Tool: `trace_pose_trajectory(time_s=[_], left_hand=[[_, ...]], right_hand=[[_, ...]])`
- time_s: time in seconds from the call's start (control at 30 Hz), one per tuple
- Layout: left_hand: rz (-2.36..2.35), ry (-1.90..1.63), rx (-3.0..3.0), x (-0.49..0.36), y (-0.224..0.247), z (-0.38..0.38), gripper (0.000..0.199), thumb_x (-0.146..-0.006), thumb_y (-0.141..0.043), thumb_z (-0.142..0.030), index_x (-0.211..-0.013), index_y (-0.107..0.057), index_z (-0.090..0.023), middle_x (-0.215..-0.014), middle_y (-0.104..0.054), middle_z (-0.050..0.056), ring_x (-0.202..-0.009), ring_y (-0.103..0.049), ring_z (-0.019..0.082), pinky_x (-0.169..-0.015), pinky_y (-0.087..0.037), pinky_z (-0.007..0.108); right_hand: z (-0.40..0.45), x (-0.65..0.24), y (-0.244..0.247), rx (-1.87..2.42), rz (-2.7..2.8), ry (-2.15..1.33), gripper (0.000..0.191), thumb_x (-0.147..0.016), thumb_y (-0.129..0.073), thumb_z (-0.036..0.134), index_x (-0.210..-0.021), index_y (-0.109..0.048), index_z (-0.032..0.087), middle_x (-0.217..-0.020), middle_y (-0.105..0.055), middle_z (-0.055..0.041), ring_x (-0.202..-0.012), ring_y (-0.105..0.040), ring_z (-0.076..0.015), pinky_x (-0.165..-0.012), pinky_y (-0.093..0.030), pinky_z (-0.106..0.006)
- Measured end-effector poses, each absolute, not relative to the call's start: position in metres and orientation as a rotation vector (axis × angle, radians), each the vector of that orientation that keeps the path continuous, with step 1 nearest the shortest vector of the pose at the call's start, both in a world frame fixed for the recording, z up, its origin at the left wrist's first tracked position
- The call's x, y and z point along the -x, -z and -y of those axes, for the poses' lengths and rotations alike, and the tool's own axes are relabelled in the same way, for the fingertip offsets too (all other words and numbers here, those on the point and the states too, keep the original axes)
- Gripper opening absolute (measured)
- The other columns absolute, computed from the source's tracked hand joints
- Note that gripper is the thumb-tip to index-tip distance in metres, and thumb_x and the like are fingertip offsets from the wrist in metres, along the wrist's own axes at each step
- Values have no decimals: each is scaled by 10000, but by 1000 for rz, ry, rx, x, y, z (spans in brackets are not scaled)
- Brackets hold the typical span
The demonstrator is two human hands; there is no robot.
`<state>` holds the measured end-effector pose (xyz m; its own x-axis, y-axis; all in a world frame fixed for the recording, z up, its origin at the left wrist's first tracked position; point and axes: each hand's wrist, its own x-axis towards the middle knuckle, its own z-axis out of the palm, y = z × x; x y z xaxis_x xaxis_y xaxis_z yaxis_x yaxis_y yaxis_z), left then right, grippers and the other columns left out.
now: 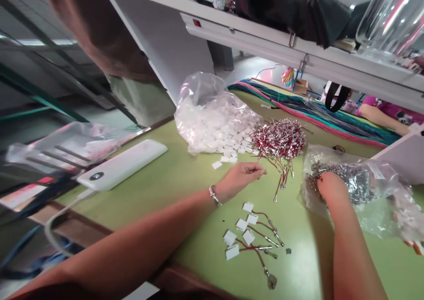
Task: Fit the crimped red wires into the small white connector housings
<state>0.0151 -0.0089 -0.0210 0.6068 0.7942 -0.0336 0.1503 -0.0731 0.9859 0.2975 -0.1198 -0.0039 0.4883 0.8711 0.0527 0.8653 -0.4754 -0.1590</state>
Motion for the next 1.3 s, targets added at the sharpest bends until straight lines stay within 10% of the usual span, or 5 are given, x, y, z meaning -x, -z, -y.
trace_pose_trajectory(time_s=[0.43,1.3], left_hand=[[-649,-511,-1505,-20,24,17,175,-860,-548,-268,-791,-640,-137,-587,-568,-25,-518,-429,69,-516,-340,195],[-499,-443,-2592,-14,21,20,195,-932,-456,-198,-933,-650,-187,-893,-702,22,-814,-634,150,-726,-471,240]], right_hand=[[113,-165,0,1759,1599,-381,230,-894,-448,376,-857,-608,216,-671,-626,-1,-573,-539,-148,-579,-408,-266],[116,-174,20,1838,1321,-868,362,-831,-461,508,-623,-508,216,-509,-475,38,-480,-416,-126,-481,-308,-243]])
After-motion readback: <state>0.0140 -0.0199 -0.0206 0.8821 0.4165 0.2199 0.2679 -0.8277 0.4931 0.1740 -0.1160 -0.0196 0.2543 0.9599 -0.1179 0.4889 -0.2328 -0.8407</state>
